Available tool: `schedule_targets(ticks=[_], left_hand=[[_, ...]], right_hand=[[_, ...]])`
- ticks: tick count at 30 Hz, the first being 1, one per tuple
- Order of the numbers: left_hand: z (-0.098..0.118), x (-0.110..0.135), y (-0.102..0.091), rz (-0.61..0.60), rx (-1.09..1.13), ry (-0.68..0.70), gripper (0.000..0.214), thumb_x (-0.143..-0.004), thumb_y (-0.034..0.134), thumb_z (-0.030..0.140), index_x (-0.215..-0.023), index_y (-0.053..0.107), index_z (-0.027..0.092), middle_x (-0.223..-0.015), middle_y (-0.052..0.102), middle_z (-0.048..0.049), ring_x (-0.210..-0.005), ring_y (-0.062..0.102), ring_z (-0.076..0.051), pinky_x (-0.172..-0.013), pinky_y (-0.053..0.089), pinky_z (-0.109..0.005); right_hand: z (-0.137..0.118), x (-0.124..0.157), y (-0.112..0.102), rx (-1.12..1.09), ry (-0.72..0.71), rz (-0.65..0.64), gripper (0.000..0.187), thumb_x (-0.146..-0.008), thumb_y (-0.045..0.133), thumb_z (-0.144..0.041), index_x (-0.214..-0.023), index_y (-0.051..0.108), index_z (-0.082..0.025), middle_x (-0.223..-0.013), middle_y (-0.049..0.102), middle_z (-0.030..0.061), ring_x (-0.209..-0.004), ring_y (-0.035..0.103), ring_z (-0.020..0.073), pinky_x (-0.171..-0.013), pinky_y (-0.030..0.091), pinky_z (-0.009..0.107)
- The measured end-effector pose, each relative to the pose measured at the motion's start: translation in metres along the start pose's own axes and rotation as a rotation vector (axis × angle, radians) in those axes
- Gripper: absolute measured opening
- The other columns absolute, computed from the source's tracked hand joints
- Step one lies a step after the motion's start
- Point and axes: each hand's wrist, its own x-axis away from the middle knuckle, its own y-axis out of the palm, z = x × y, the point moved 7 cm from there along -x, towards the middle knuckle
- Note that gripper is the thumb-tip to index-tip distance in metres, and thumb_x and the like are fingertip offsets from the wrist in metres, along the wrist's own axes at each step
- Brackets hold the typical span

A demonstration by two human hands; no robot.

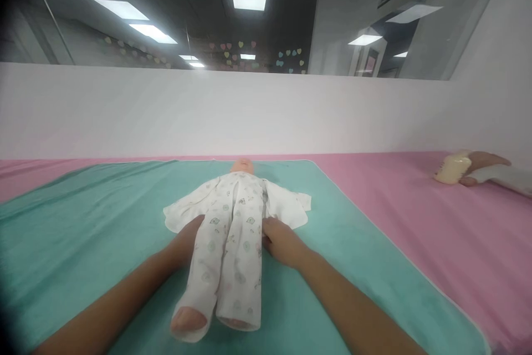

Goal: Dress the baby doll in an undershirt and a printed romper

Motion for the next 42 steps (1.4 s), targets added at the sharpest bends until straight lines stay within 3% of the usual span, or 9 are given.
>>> schedule_targets(ticks=[7,11,16,20,25,29,34,38,42], left_hand=[[-0.011,0.006,-0.005,-0.122,-0.039,-0.027,0.015,-0.075,0.049,0.021,-0.076,0.063,0.02,-0.083,0.062,-0.0034,-0.081,0.054,-0.019,-0.074,0.038,-0.03],[-0.022,0.01,-0.002,-0.157,0.051,-0.075,0.019,-0.072,0.043,0.014,-0.061,0.058,0.018,-0.066,0.058,-0.0017,-0.067,0.05,-0.015,-0.068,0.036,-0.028],[-0.044,0.015,-0.003,-0.17,0.187,-0.298,0.026,-0.075,0.043,0.024,-0.051,0.045,0.017,-0.052,0.045,0.0014,-0.052,0.039,-0.012,-0.051,0.028,-0.024],[-0.071,0.019,-0.013,-0.042,0.188,-0.503,0.033,-0.082,0.039,0.039,-0.062,0.055,0.019,-0.058,0.052,0.0015,-0.057,0.046,-0.013,-0.053,0.031,-0.024],[-0.114,0.034,-0.03,0.269,-0.169,-0.664,0.031,-0.079,0.045,0.038,-0.104,0.058,0.023,-0.103,0.057,-0.0034,-0.096,0.051,-0.022,-0.071,0.04,-0.029],[-0.132,0.037,-0.021,0.186,-0.31,-0.671,0.04,-0.079,0.046,0.039,-0.113,0.054,0.02,-0.114,0.051,-0.0096,-0.105,0.045,-0.028,-0.079,0.041,-0.035],[-0.129,0.034,-0.024,0.2,-0.292,-0.67,0.029,-0.084,0.037,0.033,-0.096,0.059,0.02,-0.102,0.058,-0.0089,-0.097,0.051,-0.026,-0.075,0.04,-0.033],[-0.122,0.036,-0.035,0.325,0.019,-0.784,0.027,-0.083,0.039,0.041,-0.09,0.056,0.021,-0.089,0.063,-0.0043,-0.082,0.056,-0.022,-0.066,0.04,-0.029],[-0.094,0.022,-0.052,0.437,0.304,-0.806,0.031,-0.079,0.046,0.047,-0.087,0.058,0.02,-0.089,0.064,-0.0024,-0.078,0.057,-0.019,-0.063,0.041,-0.026]], right_hand=[[-0.007,0.0,-0.007,0.257,-0.104,0.059,0.025,-0.066,0.044,0.002,-0.078,0.057,-0.017,-0.086,0.054,0.005,-0.082,0.046,0.0183,-0.07,0.039,0.032],[-0.009,0.004,-0.013,0.219,-0.148,0.046,0.032,-0.061,0.038,0.007,-0.067,0.057,-0.018,-0.079,0.057,0.0013,-0.076,0.045,0.0153,-0.07,0.038,0.03],[-0.008,0.011,-0.016,0.063,-0.132,-0.002,0.032,-0.056,0.035,0.006,-0.059,0.055,-0.019,-0.064,0.058,-0.0043,-0.067,0.05,0.011,-0.073,0.039,0.026],[0.012,0.012,-0.024,-0.077,0.072,0.056,0.028,-0.06,0.034,-0.001,-0.055,0.054,-0.019,-0.061,0.059,-0.0047,-0.063,0.052,0.0105,-0.062,0.04,0.023],[0.079,0.023,-0.058,-0.038,0.518,0.467,0.023,-0.071,0.036,-0.016,-0.076,0.058,-0.021,-0.079,0.062,-0.0011,-0.072,0.055,0.0136,-0.064,0.039,0.024],[0.127,0.034,-0.064,0.057,0.781,0.469,0.027,-0.073,0.046,-0.032,-0.094,0.056,-0.018,-0.102,0.059,0.0076,-0.088,0.055,0.0188,-0.065,0.038,0.025],[0.139,0.039,-0.059,0.1,0.9,0.388,0.029,-0.075,0.044,-0.047,-0.077,0.056,-0.02,-0.081,0.06,0.0042,-0.068,0.052,0.0169,-0.056,0.031,0.026],[0.134,0.038,-0.055,-0.027,0.857,0.434,0.026,-0.068,0.053,-0.044,-0.058,0.049,-0.02,-0.058,0.049,-0.0006,-0.056,0.041,0.0142,-0.051,0.022,0.026],[0.134,0.035,-0.06,-0.159,0.784,0.534,0.028,-0.065,0.052,-0.034,-0.051,0.034,-0.019,-0.053,0.034,-0.004,-0.054,0.032,0.011,-0.05,0.02,0.025]])
